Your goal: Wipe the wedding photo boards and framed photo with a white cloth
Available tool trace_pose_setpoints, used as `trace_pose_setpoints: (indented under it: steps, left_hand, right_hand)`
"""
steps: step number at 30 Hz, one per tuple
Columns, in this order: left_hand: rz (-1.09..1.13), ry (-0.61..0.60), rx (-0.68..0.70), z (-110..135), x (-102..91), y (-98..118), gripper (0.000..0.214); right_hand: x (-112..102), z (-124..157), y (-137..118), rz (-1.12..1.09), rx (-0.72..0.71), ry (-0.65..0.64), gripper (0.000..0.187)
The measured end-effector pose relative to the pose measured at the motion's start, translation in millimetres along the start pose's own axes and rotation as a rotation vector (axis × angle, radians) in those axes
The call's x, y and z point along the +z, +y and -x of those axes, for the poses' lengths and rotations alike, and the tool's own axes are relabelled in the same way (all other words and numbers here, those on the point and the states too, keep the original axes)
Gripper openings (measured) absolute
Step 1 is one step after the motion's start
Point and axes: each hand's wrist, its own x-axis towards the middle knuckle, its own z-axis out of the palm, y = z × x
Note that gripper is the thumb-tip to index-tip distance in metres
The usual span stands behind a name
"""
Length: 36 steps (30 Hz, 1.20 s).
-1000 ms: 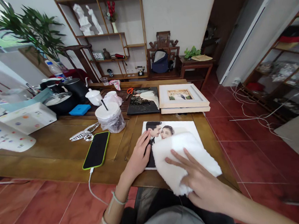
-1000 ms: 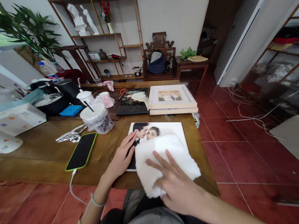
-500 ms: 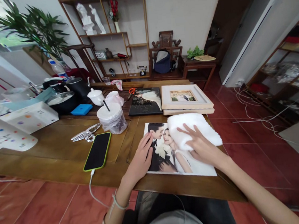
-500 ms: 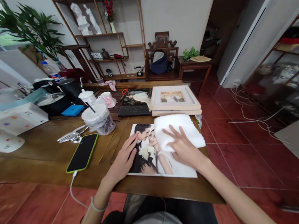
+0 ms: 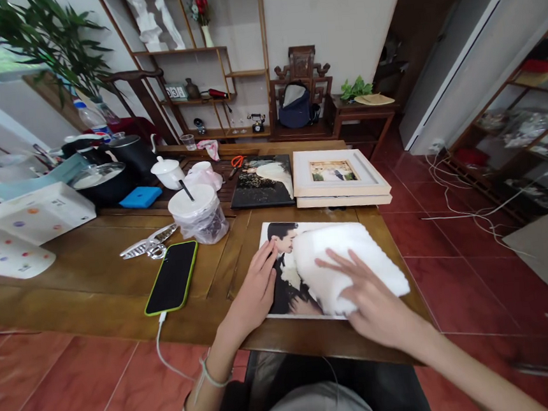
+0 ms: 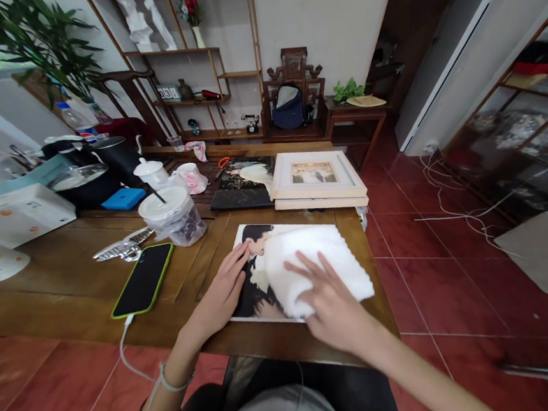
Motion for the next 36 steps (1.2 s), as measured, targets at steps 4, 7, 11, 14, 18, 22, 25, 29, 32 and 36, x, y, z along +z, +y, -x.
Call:
trace_pose_setpoints:
  steps: [4, 7, 11, 14, 18, 22, 25, 29, 32, 36]
  left_hand:
    - [0.006, -0.017, -0.019, 0, -1.1, 2, 0.049]
    - [0.013, -0.023, -0.032, 0, -2.1, 4, 0.048]
    - [0.001, -0.025, -0.044, 0, -2.3, 5, 0.048]
    - [-0.01, -0.016, -0.042, 0, -1.6, 3, 0.048]
    - [-0.013, -0.009, -0.028, 1, -0.7, 2, 0.049]
    - [-0.016, -0.005, -0.006, 0, -0.4, 1, 0.05]
    - [-0.013, -0.01, 0.008, 0, -0.3, 0, 0.05]
    - [-0.012, -0.017, -0.003, 0, -0.8, 0, 0.048]
    - [-0.01, -0.021, -0.012, 0, -1.5, 1, 0.048]
    - [-0.009, -0.008, -0.014, 0, -1.8, 2, 0.048]
  right_hand:
    - [-12, -21, 54, 0.051, 0.047, 0.069, 0.026]
    - [-12, -22, 69, 0.095, 0.07, 0.083, 0.023]
    - [-9, -4, 44, 0.143, 0.074, 0.051, 0.025]
    - [-4, 18, 6, 0.137, 0.09, 0.012, 0.025]
    - [12, 42, -38, 0.087, -0.002, 0.003, 0.02]
    - [17, 42, -48, 0.038, -0.066, -0.033, 0.025]
    - [10, 22, -27, 0.01, -0.023, -0.027, 0.032]
    - [-6, -11, 22, 0.055, 0.017, 0.032, 0.029]
    - [-15, -26, 50, 0.094, 0.051, 0.043, 0.025]
    - [-16, -22, 51, 0.129, 0.064, 0.026, 0.023]
